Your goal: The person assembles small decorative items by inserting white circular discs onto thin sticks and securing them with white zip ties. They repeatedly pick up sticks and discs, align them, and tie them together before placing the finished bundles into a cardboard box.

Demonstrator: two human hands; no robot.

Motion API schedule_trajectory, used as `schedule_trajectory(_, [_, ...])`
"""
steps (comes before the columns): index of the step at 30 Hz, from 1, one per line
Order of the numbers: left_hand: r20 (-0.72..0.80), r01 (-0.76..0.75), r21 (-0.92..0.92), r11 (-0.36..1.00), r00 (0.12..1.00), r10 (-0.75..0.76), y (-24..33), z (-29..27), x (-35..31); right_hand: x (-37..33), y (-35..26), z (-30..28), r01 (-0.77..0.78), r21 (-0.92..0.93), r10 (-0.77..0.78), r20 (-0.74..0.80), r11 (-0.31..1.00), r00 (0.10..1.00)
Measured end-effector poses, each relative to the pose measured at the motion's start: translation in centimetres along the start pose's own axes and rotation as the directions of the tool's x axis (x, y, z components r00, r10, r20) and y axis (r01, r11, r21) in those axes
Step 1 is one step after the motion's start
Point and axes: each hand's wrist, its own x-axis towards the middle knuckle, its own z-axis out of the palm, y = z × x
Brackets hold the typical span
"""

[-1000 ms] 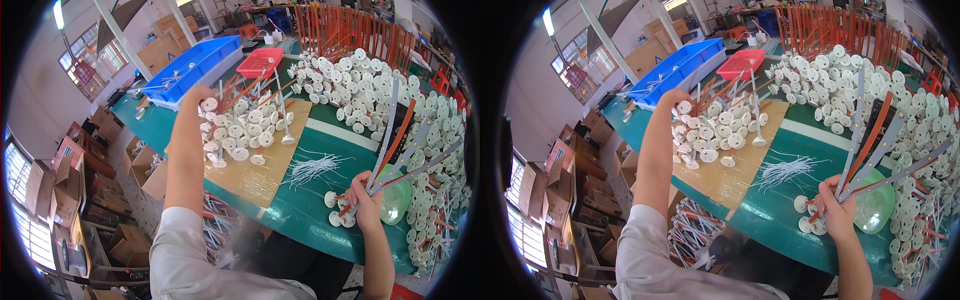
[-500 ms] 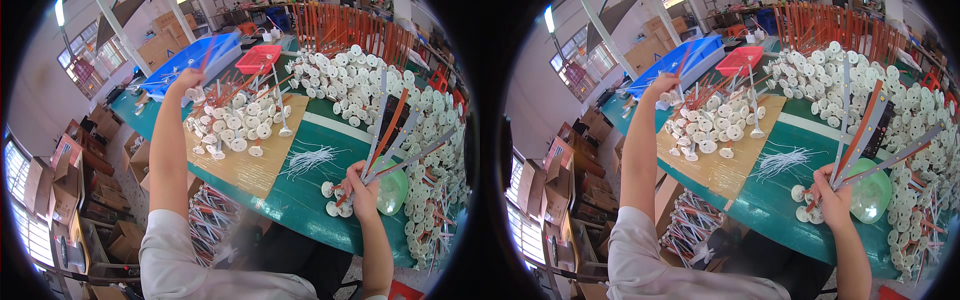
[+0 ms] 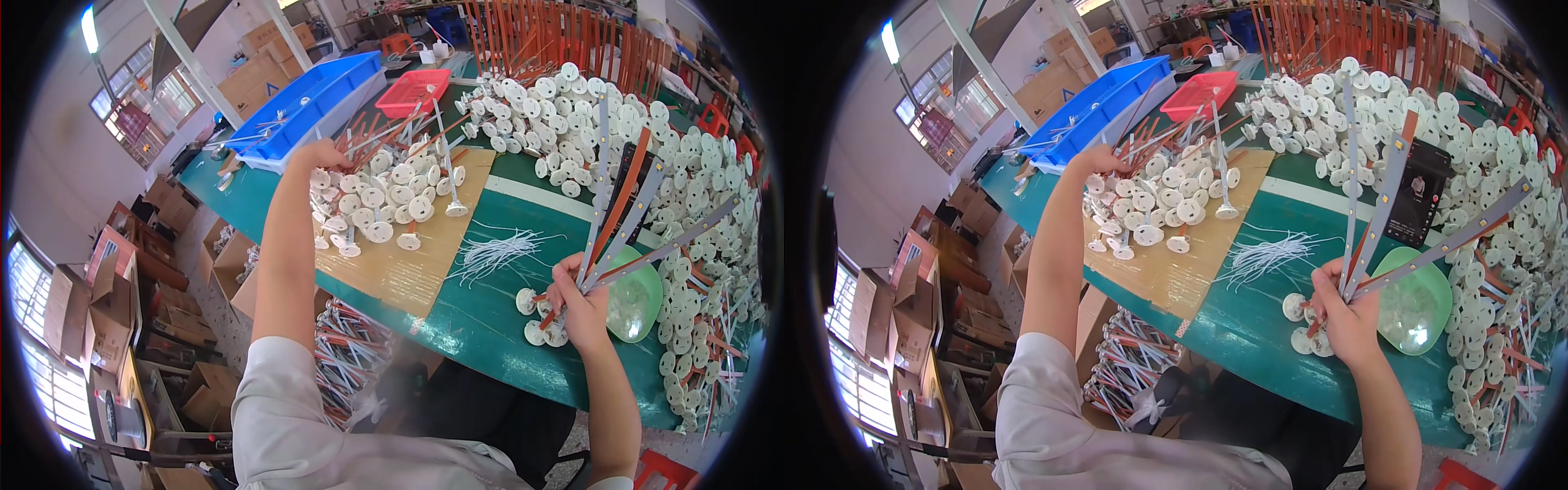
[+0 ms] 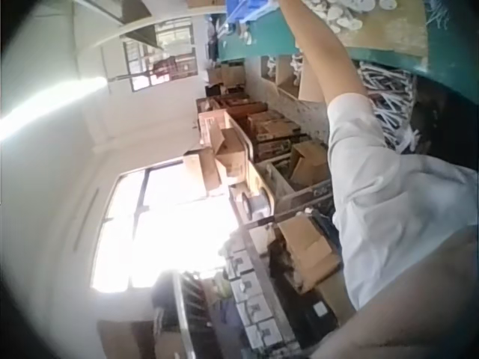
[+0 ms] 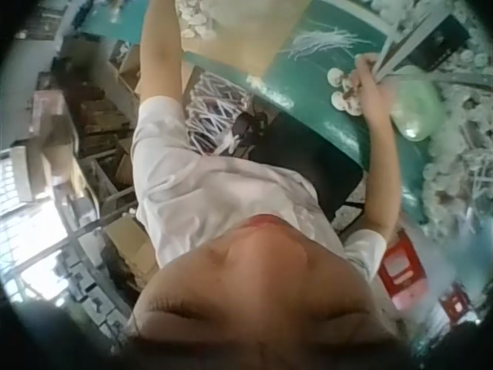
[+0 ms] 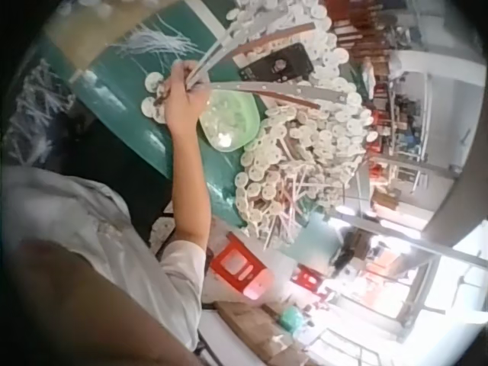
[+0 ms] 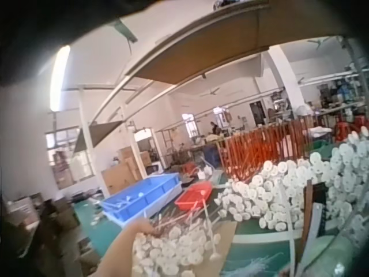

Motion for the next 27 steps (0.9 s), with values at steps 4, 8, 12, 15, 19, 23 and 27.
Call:
schedule_trajectory(4, [-0.186,0.003,0.175,0.984,0.982,0.03,-0.1,-0.4,-0.9,-0.1,-0.4,0.3,-0.031,0.03,0.031,0.013,0.999,0.999])
schedule_trajectory(8, [-0.166,-0.094,0.291,0.952,0.975,0.147,0.7,-2.3,-1.6,-0.1,-0.5,0.0,-0.054,0.009,0.054,0.001,0.999,0.999])
schedule_trajectory(12, [-0.364,-0.087,0.454,0.887,0.89,0.274,-0.2,-4.9,-3.7,0.0,0.1,0.0,-0.033,0.013,0.034,-0.018,0.999,0.999])
schedule_trajectory(15, [-0.591,-0.119,0.4,0.909,0.725,0.355,-0.8,-6.4,-6.1,-0.7,0.3,0.2,0.054,-0.011,-0.055,-0.107,0.998,0.993])
schedule_trajectory(19, [-0.804,-0.695,-0.36,0.622,0.57,0.171,3.2,-2.0,-17.8,-1.1,-1.9,1.8,-0.047,-0.151,0.023,-0.162,0.987,0.986])
schedule_trajectory(23, [-0.728,-0.717,-0.65,0.251,0.683,0.065,12.4,8.2,-32.0,-6.1,-7.3,3.7,-0.054,-0.087,0.062,0.094,0.995,0.994])
schedule_trajectory(27, [-0.366,-0.477,-0.859,0.183,0.825,0.43,15.6,16.3,-39.5,-13.2,-7.9,3.9,0.058,-0.152,-0.037,0.132,0.987,0.99])
